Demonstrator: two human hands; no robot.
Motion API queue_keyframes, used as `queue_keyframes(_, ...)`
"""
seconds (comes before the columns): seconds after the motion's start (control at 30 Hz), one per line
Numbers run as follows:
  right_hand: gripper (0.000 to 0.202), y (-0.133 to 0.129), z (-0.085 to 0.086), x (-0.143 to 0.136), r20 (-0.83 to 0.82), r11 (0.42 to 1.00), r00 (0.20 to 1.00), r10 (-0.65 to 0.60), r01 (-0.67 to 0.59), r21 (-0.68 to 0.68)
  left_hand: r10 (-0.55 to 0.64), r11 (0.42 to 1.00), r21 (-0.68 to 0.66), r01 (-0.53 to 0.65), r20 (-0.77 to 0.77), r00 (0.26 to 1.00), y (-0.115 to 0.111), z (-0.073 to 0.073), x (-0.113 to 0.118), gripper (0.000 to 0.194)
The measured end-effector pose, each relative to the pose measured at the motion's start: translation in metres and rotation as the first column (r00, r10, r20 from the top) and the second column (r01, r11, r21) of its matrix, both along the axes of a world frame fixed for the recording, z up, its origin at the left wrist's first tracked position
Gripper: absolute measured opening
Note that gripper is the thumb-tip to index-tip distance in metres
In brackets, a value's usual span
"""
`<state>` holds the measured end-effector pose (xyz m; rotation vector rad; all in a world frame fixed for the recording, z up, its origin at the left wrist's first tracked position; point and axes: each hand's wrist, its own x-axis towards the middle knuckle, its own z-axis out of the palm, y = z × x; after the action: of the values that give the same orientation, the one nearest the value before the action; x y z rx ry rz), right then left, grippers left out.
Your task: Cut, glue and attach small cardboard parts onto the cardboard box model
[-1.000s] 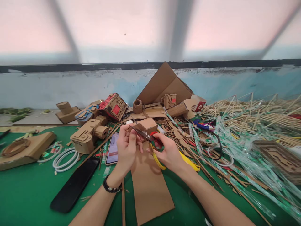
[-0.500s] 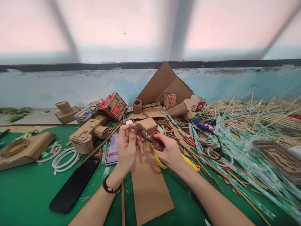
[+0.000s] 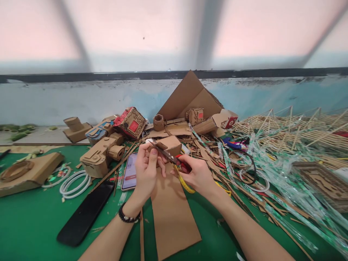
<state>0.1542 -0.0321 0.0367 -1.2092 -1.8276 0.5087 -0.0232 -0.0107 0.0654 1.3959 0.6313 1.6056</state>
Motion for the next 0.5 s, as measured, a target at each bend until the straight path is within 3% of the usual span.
queue_keyframes(0.33,0.027,0.0,0.011,0.013,0.224,0.995,0.973,-0.053,0.031,0.099,-0.076,0.993,-0.088,0.078,0.016,0.997,0.002,-0.006,0.003,0.026)
queue_keyframes(0.5,0.022,0.002,0.021,0.037,0.338,1.0,0.941,-0.001,-0.007,0.024,-0.154,0.978,-0.16,0.137,-0.101,0.983,0.001,-0.005,0.004,0.028)
